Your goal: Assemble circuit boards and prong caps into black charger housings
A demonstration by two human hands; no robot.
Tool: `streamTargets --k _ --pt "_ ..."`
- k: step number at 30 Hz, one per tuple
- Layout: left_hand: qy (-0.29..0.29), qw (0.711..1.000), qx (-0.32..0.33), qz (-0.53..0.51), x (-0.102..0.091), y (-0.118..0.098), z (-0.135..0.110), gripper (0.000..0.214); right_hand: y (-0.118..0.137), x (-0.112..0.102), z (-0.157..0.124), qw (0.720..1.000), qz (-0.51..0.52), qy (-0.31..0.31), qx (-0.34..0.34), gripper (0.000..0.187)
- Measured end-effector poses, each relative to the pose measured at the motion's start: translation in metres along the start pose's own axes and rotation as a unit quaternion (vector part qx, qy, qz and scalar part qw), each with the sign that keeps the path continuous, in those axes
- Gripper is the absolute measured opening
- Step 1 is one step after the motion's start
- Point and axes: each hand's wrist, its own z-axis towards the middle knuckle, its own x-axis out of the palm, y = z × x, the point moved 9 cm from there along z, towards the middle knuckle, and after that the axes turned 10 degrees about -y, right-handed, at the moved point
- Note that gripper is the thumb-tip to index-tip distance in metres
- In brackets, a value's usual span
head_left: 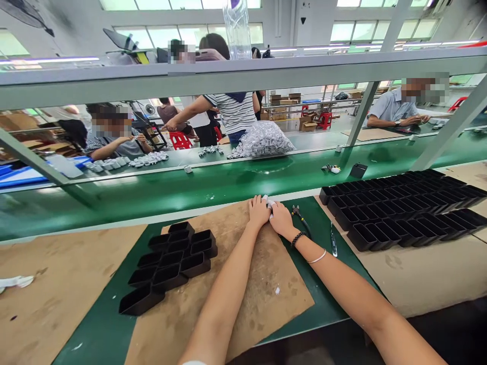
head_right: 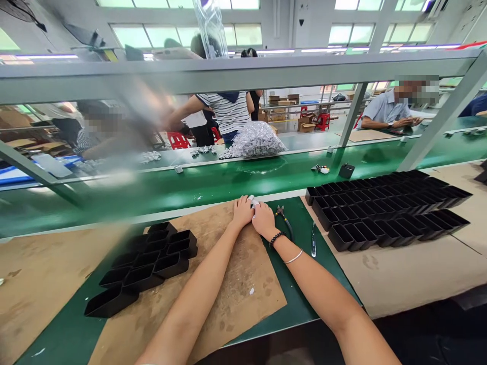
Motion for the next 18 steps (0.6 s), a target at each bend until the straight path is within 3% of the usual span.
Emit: streamTargets --k 6,14,18 --pt "-0.003 1.000 0.002 0.020 -0.003 0.001 0.008 0.048 0.000 0.000 -0.001 1.000 -0.002 -0.005 0.001 0.046" --pt "-0.053 0.996 -0.008 0.067 -0.020 0.007 0.029 0.043 0.003 -0.002 -0.002 1.000 0.006 -0.012 0.006 0.046" --pt "-0.038 0.997 -0.010 0.071 -0.020 0.010 0.038 0.040 0.003 -0.003 -0.002 1.000 0.014 -0.013 0.010 0.043"
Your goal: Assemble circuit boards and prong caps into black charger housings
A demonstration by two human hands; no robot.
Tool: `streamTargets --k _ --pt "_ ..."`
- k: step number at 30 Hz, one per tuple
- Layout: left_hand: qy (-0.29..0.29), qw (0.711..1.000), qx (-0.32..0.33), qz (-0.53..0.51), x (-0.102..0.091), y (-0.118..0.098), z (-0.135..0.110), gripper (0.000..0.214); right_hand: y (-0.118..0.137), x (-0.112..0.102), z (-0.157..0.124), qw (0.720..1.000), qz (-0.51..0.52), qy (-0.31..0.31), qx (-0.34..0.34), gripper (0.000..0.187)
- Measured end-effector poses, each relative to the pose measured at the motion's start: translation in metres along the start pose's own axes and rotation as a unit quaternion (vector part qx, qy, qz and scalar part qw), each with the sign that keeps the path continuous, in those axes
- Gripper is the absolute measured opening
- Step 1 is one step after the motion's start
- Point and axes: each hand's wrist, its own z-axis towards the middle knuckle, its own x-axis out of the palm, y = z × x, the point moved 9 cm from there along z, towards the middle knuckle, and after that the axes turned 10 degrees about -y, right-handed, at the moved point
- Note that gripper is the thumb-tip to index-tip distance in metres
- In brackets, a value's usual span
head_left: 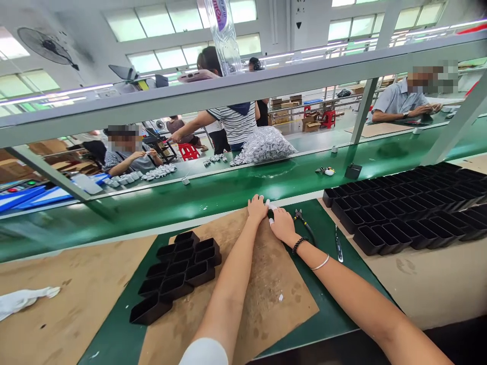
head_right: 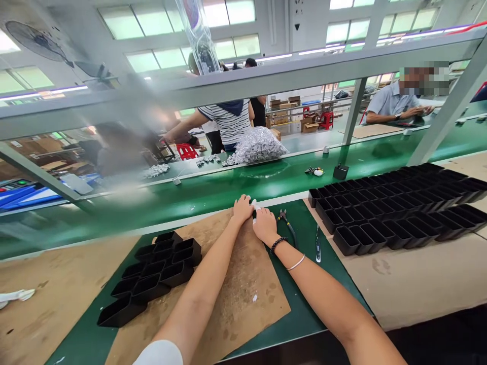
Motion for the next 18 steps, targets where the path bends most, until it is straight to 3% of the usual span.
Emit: streamTargets --k 12,18 --pt "0.179 0.983 -0.040 -0.032 0.004 0.055 0.043 0.036 0.002 -0.002 -0.002 1.000 0.018 0.013 0.001 0.045" --pt "0.185 0.980 -0.040 -0.060 -0.006 0.081 0.063 0.034 0.002 -0.001 -0.001 1.000 0.021 0.013 0.001 0.050"
